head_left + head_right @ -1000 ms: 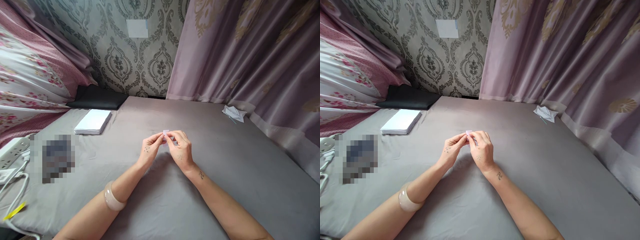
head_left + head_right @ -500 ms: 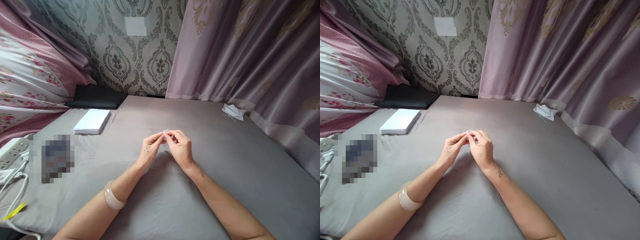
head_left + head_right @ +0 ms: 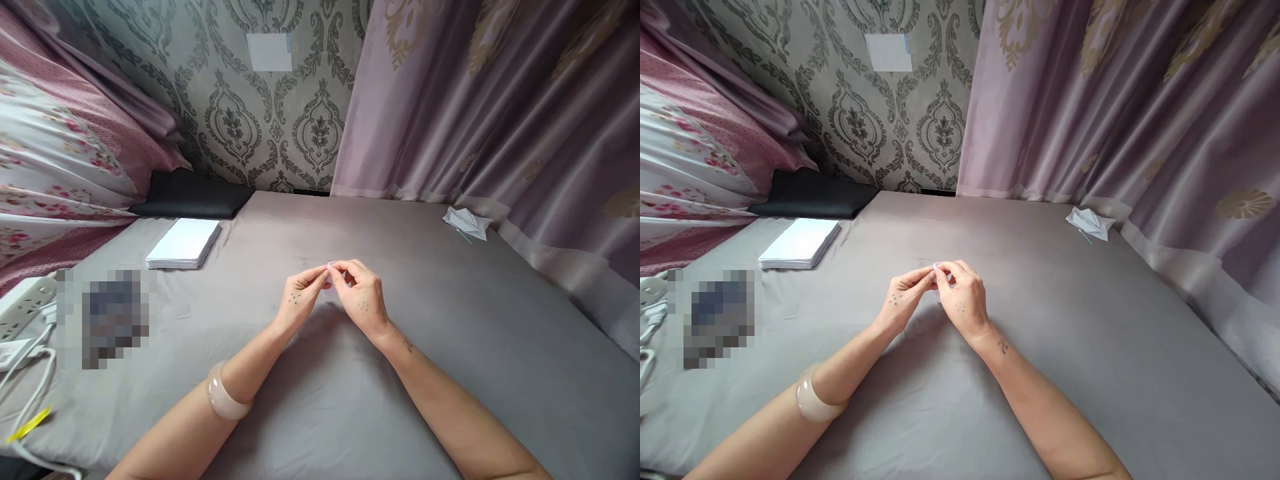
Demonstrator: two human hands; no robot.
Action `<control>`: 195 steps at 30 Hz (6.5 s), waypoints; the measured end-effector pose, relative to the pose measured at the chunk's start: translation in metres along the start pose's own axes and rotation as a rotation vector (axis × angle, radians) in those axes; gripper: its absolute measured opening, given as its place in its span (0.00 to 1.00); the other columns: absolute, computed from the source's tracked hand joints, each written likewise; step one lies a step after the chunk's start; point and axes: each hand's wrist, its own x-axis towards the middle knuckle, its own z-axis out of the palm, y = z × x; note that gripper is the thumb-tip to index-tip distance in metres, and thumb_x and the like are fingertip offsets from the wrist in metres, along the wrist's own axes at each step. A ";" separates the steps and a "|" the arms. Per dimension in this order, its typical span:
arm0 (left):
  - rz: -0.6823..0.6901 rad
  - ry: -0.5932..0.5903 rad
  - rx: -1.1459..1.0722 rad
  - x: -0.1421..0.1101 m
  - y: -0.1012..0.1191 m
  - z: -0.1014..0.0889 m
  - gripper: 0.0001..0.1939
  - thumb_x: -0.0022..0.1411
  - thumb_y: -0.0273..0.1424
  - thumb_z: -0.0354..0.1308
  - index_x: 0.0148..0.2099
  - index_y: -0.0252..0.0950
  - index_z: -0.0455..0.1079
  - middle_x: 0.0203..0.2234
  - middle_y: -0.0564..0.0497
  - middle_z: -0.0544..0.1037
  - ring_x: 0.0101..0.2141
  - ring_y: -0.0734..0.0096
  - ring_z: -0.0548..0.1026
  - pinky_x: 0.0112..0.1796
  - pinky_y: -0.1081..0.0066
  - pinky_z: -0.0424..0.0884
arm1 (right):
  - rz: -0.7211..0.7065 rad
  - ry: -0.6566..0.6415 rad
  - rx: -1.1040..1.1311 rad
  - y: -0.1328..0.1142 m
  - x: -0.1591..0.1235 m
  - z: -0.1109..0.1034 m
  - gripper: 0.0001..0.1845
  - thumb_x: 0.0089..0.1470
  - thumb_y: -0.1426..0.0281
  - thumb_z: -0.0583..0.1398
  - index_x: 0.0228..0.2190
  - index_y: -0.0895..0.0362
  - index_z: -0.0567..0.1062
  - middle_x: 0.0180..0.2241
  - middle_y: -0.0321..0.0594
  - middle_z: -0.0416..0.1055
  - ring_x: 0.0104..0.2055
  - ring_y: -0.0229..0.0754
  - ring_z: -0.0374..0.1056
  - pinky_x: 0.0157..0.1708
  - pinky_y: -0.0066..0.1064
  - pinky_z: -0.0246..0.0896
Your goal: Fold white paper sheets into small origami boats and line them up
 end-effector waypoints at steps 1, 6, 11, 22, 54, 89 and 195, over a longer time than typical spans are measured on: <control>-0.002 -0.003 0.001 0.000 0.000 0.000 0.16 0.58 0.40 0.61 0.45 0.36 0.78 0.39 0.46 0.81 0.39 0.63 0.76 0.44 0.63 0.71 | -0.001 -0.006 -0.006 0.000 0.000 0.000 0.08 0.57 0.68 0.57 0.32 0.53 0.76 0.32 0.37 0.73 0.28 0.37 0.65 0.32 0.29 0.60; 0.014 0.017 -0.014 0.000 0.000 0.001 0.17 0.58 0.39 0.61 0.47 0.38 0.78 0.40 0.46 0.80 0.39 0.63 0.76 0.42 0.65 0.73 | 0.008 -0.023 -0.034 0.001 0.000 -0.001 0.09 0.57 0.69 0.56 0.32 0.53 0.76 0.31 0.37 0.72 0.27 0.37 0.63 0.31 0.29 0.59; 0.022 0.031 -0.013 0.002 -0.002 -0.001 0.16 0.58 0.39 0.61 0.46 0.37 0.78 0.39 0.46 0.80 0.37 0.65 0.75 0.40 0.65 0.73 | -0.006 -0.066 -0.050 0.001 0.000 -0.001 0.10 0.57 0.69 0.55 0.34 0.53 0.77 0.31 0.37 0.72 0.28 0.36 0.63 0.31 0.28 0.59; -0.068 0.044 -0.062 0.000 0.003 0.002 0.15 0.56 0.38 0.63 0.42 0.35 0.78 0.37 0.46 0.80 0.40 0.64 0.76 0.41 0.66 0.72 | 0.023 -0.077 -0.074 0.001 0.000 -0.002 0.09 0.57 0.70 0.56 0.31 0.53 0.77 0.33 0.37 0.74 0.30 0.37 0.66 0.33 0.28 0.60; -0.256 0.143 -0.230 0.000 0.013 -0.001 0.14 0.48 0.40 0.69 0.33 0.35 0.78 0.29 0.50 0.76 0.32 0.73 0.71 0.35 0.72 0.68 | 0.293 -0.062 0.176 -0.003 0.010 -0.011 0.13 0.48 0.61 0.63 0.34 0.55 0.73 0.33 0.38 0.74 0.32 0.38 0.67 0.34 0.30 0.62; -0.271 0.145 -0.157 0.001 0.024 -0.007 0.08 0.45 0.31 0.65 0.21 0.33 0.71 0.18 0.54 0.66 0.22 0.78 0.63 0.26 0.75 0.60 | -0.334 -0.246 -0.325 0.004 0.000 -0.006 0.14 0.60 0.72 0.51 0.32 0.54 0.77 0.27 0.39 0.71 0.32 0.41 0.63 0.35 0.30 0.60; -0.327 -0.114 -0.193 0.005 0.021 -0.016 0.09 0.51 0.34 0.68 0.30 0.34 0.75 0.27 0.53 0.74 0.29 0.77 0.66 0.34 0.73 0.59 | 0.767 -0.584 0.978 0.023 0.019 -0.014 0.15 0.44 0.61 0.68 0.30 0.58 0.77 0.21 0.31 0.64 0.21 0.28 0.55 0.20 0.22 0.50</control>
